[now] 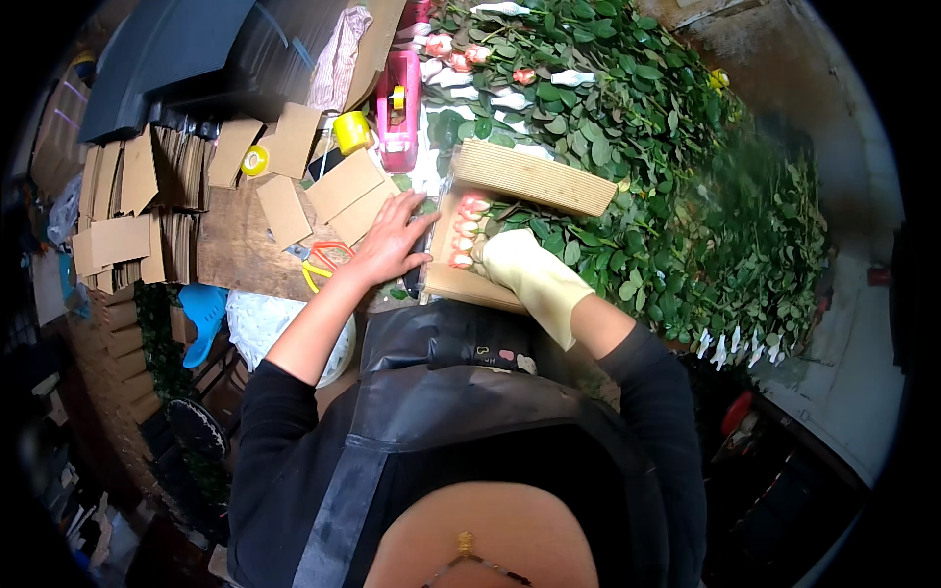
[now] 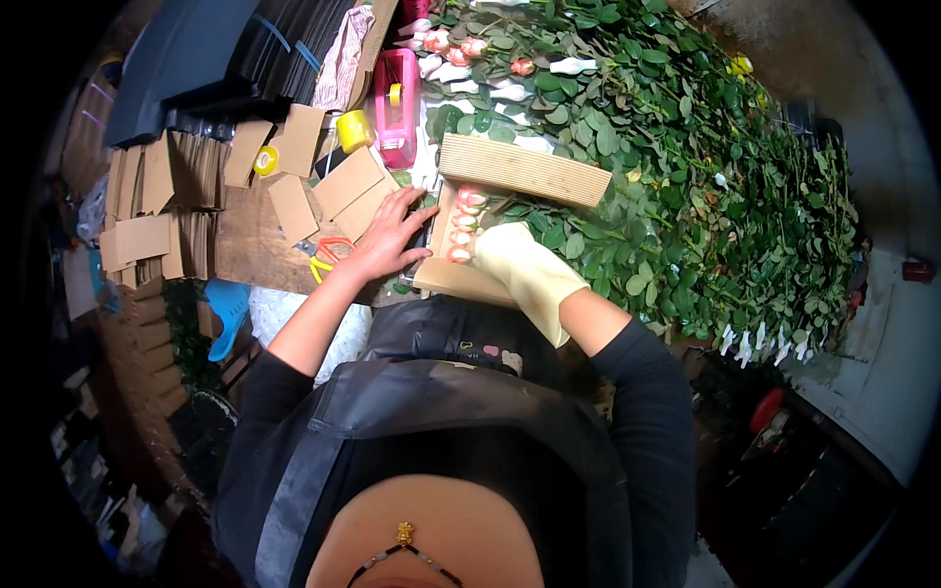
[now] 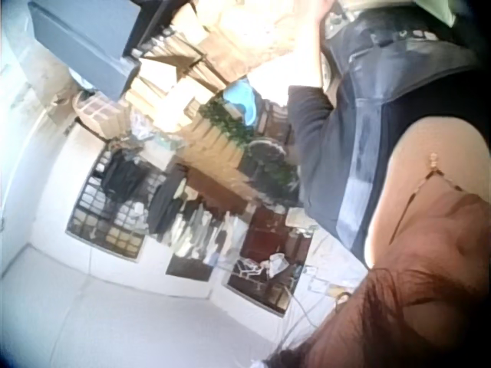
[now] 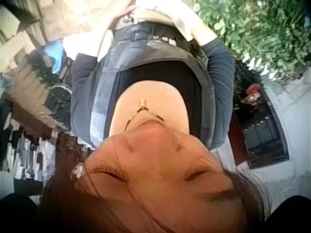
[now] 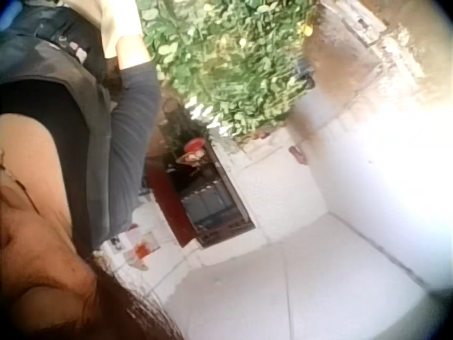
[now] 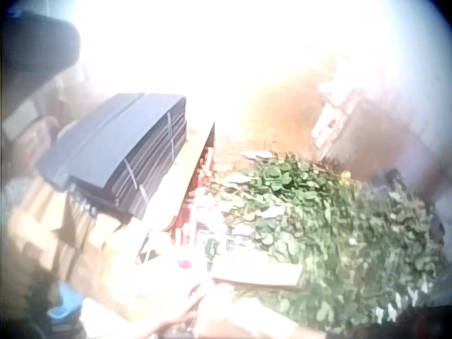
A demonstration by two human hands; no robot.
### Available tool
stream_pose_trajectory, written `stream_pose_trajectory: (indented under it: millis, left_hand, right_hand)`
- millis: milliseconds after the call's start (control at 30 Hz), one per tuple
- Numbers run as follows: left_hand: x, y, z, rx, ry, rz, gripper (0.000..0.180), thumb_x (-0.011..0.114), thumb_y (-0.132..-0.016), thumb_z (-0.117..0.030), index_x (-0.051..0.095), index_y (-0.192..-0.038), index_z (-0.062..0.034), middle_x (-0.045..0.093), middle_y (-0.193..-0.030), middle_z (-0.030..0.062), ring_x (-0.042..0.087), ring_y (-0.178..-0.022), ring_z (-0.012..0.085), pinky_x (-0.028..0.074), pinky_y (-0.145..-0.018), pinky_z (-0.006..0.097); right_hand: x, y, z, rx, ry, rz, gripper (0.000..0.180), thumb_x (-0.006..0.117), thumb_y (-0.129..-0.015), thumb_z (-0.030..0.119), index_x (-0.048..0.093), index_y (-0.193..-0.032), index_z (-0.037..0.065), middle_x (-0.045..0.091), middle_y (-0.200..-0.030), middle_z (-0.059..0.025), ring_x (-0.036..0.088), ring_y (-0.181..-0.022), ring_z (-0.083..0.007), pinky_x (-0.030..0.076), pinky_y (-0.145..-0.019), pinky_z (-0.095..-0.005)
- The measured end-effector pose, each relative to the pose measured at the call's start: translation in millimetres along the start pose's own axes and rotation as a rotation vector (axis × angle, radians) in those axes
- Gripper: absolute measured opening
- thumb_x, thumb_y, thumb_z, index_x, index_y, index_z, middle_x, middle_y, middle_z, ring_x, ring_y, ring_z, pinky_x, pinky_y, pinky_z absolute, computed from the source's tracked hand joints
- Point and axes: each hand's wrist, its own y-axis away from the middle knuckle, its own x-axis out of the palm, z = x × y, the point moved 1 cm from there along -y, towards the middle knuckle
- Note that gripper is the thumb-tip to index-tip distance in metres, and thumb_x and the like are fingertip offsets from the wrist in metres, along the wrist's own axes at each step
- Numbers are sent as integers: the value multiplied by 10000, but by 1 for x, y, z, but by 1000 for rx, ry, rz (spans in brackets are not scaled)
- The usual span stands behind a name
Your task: The person packs roses into a cardboard box by hand, places a cardboard cover over them, and seals the box using a handheld tape dispenser.
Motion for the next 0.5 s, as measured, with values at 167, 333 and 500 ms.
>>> stream_pose_trajectory:
  millis: [167, 333, 500]
  left_hand:
    - [15, -15, 6, 28, 54, 84, 849, 859, -775, -325, 483, -1531, -232, 320, -1596, 238, 254, -1514, 448, 236, -1255, 532]
    - [22, -20, 14, -17, 125, 174, 936, 890, -706, -403, 464, -1514, -200, 257, -1611, 267, 203, -1520, 475, 200, -1255, 551]
    - [29, -37, 1, -181, 215, 277, 1066, 877, -640, -583, 409, -1484, -128, 180, -1623, 302, 77, -1545, 496, 76, -1253, 589]
  right_hand:
    - [46, -48, -46, -314, -58, -206, 337, 503, -953, 291, 746, -1028, 70, 767, -982, -163, 748, -898, -352, 581, -789, -487]
    - [51, -44, -51, -519, -207, -291, 312, 557, -934, 317, 738, -994, 70, 755, -927, -171, 735, -861, -384, 579, -779, -482]
    - [17, -12, -18, -525, 218, -218, 306, 585, -919, 325, 731, -1012, 72, 746, -923, -180, 724, -863, -400, 576, -791, -484]
